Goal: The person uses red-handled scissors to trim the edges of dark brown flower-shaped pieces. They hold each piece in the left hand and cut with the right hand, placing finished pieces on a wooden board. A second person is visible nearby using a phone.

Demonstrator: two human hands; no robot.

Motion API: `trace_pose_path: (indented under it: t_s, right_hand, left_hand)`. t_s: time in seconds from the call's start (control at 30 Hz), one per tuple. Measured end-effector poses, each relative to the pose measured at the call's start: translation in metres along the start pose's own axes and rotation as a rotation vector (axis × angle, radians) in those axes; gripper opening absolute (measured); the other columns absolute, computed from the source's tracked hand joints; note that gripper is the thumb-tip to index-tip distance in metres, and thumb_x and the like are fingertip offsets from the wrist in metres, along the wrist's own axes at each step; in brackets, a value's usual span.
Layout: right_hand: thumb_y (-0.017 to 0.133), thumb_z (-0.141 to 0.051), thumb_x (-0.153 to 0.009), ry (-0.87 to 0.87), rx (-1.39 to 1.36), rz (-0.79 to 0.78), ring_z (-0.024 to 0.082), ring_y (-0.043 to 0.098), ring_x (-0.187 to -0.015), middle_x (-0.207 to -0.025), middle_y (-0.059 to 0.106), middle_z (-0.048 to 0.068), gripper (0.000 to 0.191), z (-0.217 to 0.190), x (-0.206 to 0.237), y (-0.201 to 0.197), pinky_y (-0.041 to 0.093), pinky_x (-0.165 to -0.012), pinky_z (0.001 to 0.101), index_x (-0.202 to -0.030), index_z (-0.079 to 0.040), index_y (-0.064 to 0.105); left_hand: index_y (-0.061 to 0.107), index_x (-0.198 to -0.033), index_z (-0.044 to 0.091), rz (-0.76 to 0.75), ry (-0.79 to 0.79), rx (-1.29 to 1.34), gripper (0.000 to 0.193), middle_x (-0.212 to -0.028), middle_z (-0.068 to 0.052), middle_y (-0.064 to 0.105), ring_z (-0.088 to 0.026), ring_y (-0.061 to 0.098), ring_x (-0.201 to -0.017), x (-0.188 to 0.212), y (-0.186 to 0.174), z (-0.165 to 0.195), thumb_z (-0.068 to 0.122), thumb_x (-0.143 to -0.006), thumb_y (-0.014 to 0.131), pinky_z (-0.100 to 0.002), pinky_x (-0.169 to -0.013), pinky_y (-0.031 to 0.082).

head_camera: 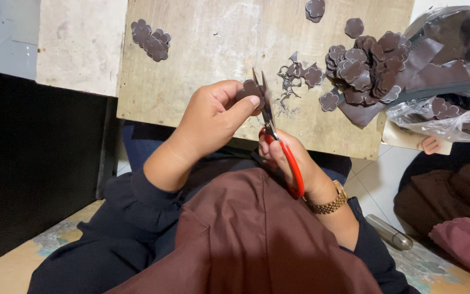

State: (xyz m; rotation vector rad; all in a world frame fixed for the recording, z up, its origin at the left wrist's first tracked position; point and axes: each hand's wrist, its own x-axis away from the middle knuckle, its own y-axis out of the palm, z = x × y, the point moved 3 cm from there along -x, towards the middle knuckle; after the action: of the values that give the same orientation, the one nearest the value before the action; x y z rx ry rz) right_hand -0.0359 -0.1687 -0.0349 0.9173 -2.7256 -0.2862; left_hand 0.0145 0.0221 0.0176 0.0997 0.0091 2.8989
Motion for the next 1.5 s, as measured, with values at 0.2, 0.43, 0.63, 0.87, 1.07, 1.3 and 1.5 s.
trace_pose_path:
  t_s: [0.2,0.43,0.63,0.87,1.07,1.3,1.5]
  right_hand:
    - [0.046,-0.061,-0.105,-0.051,0.003,-0.081,0.009,0.040,-0.079,-0.091,0.045,-0.001,0.056,-0.0008,-0.0020,0.0025,0.039,-0.071,0.0231,-0.111,-0.006,0.050]
    - [0.049,-0.056,-0.106,-0.027,-0.113,-0.103,0.009,0.032,-0.075,-0.089,0.039,-0.002,0.051,-0.0006,-0.0014,0.0043,0.032,-0.066,0.0233,-0.108,-0.006,0.048]
    - [0.050,-0.055,-0.107,-0.026,-0.117,-0.113,0.008,0.030,-0.074,-0.086,0.038,-0.003,0.049,-0.0044,-0.0009,0.0042,0.030,-0.064,0.0231,-0.105,-0.006,0.047]
    - [0.052,-0.057,-0.104,-0.007,-0.105,-0.077,0.009,0.032,-0.075,-0.087,0.039,-0.003,0.052,-0.0029,-0.0008,0.0030,0.031,-0.065,0.0237,-0.109,-0.006,0.050]
    - [0.053,-0.059,-0.102,-0.009,-0.042,-0.088,0.010,0.041,-0.084,-0.099,0.046,-0.001,0.060,0.0013,-0.0013,0.0006,0.040,-0.074,0.0240,-0.126,-0.004,0.048]
    - [0.046,-0.063,-0.104,-0.018,0.005,-0.105,0.010,0.044,-0.088,-0.104,0.048,0.000,0.064,0.0027,-0.0007,-0.0009,0.043,-0.080,0.0241,-0.127,-0.003,0.049]
    - [0.045,-0.065,-0.105,-0.037,0.027,-0.103,0.010,0.040,-0.085,-0.101,0.046,-0.001,0.064,0.0038,-0.0001,-0.0017,0.040,-0.077,0.0235,-0.124,-0.004,0.050]
  left_hand:
    - [0.074,-0.089,0.003,-0.036,-0.063,-0.138,0.018,-0.065,0.008,0.058,0.001,0.047,-0.061,0.0000,-0.0044,0.0038,0.018,-0.097,0.067,-0.021,-0.053,0.039]
    - [0.073,-0.085,0.003,-0.021,-0.058,-0.131,0.019,-0.065,0.008,0.057,0.001,0.047,-0.061,-0.0002,-0.0050,0.0026,0.018,-0.096,0.067,-0.021,-0.053,0.039]
    - [0.073,-0.086,0.003,-0.023,-0.050,-0.085,0.018,-0.069,0.008,0.061,0.000,0.050,-0.064,-0.0008,-0.0046,0.0009,0.017,-0.096,0.068,-0.021,-0.056,0.041]
    - [0.073,-0.087,0.004,-0.031,-0.050,-0.075,0.017,-0.072,0.007,0.065,0.000,0.052,-0.065,-0.0009,-0.0059,0.0008,0.018,-0.096,0.068,-0.020,-0.057,0.043]
    - [0.072,-0.084,0.002,-0.063,-0.088,-0.171,0.019,-0.065,0.006,0.058,-0.001,0.048,-0.062,-0.0024,-0.0094,0.0006,0.018,-0.094,0.068,-0.022,-0.054,0.041]
    - [0.074,-0.084,0.002,-0.068,-0.099,-0.138,0.018,-0.066,0.006,0.063,0.000,0.052,-0.062,-0.0027,-0.0053,-0.0015,0.017,-0.092,0.067,-0.021,-0.056,0.044]
    - [0.075,-0.085,0.002,-0.056,-0.110,-0.131,0.018,-0.068,0.005,0.065,-0.001,0.054,-0.064,-0.0012,-0.0055,-0.0037,0.016,-0.093,0.067,-0.021,-0.058,0.045]
